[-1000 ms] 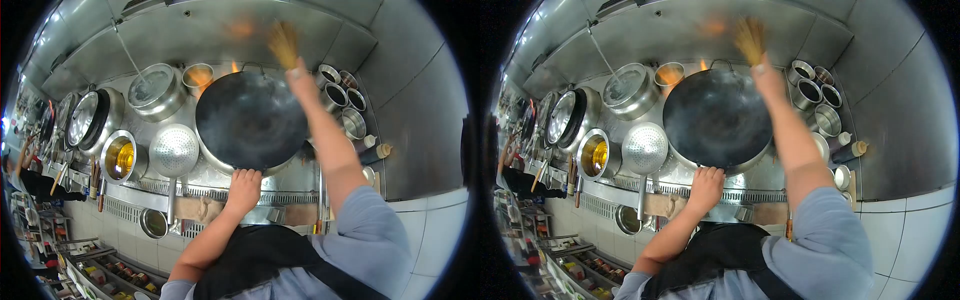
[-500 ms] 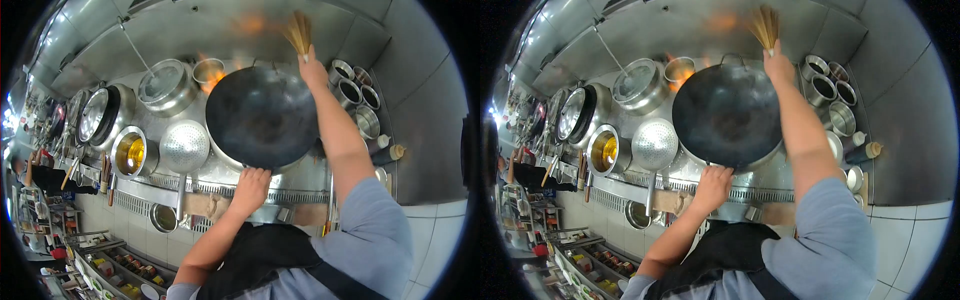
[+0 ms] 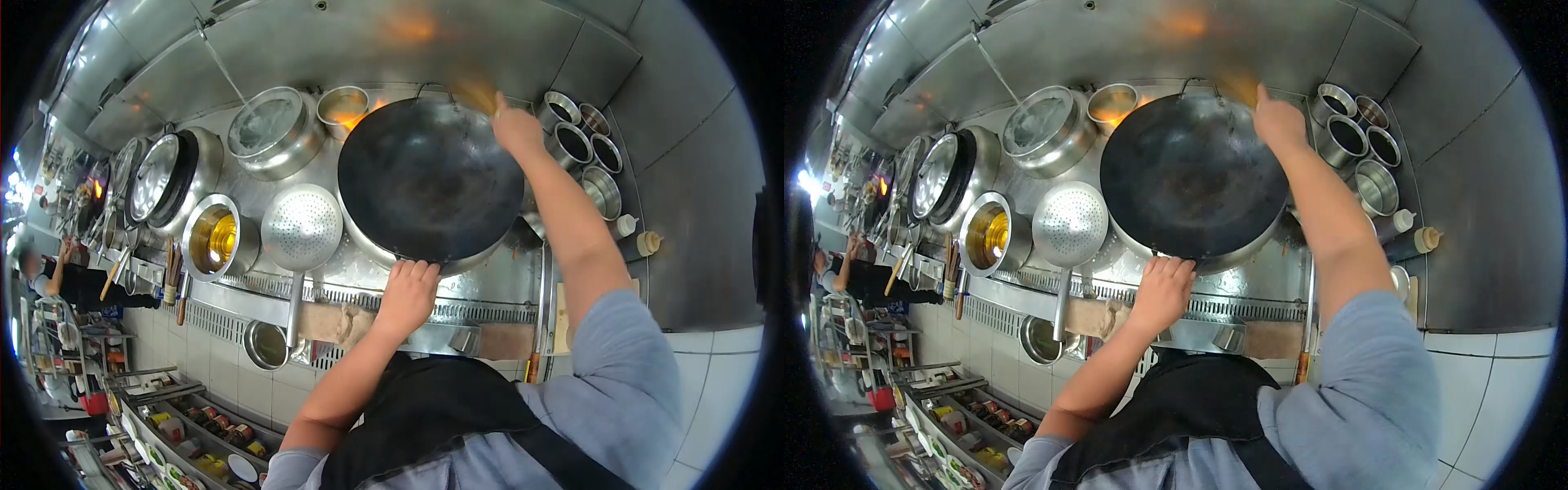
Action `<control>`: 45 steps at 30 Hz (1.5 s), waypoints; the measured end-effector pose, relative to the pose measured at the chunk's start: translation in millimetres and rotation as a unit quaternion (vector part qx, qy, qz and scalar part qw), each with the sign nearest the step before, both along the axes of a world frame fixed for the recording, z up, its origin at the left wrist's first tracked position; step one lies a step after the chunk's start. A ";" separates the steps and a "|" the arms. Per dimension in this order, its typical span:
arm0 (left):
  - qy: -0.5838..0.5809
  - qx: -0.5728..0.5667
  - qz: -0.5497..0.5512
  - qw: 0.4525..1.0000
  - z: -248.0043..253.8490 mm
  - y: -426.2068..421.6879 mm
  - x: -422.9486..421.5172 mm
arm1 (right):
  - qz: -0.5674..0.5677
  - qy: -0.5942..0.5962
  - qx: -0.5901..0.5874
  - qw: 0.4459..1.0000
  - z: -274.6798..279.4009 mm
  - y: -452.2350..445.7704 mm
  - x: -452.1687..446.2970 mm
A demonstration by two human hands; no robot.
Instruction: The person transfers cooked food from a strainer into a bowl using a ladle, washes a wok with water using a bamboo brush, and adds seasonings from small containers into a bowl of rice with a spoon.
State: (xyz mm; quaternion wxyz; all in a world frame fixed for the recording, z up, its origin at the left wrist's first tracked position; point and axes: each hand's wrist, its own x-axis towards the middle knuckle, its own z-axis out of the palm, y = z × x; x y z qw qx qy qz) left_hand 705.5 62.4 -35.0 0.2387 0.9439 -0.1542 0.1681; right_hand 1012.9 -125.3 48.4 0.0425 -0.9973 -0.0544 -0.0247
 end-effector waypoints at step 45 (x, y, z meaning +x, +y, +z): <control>-0.014 -0.015 0.034 0.999 -5.2 5.4 -40.6 | 0.167 0.226 0.142 0.949 80.0 -97.9 -241.1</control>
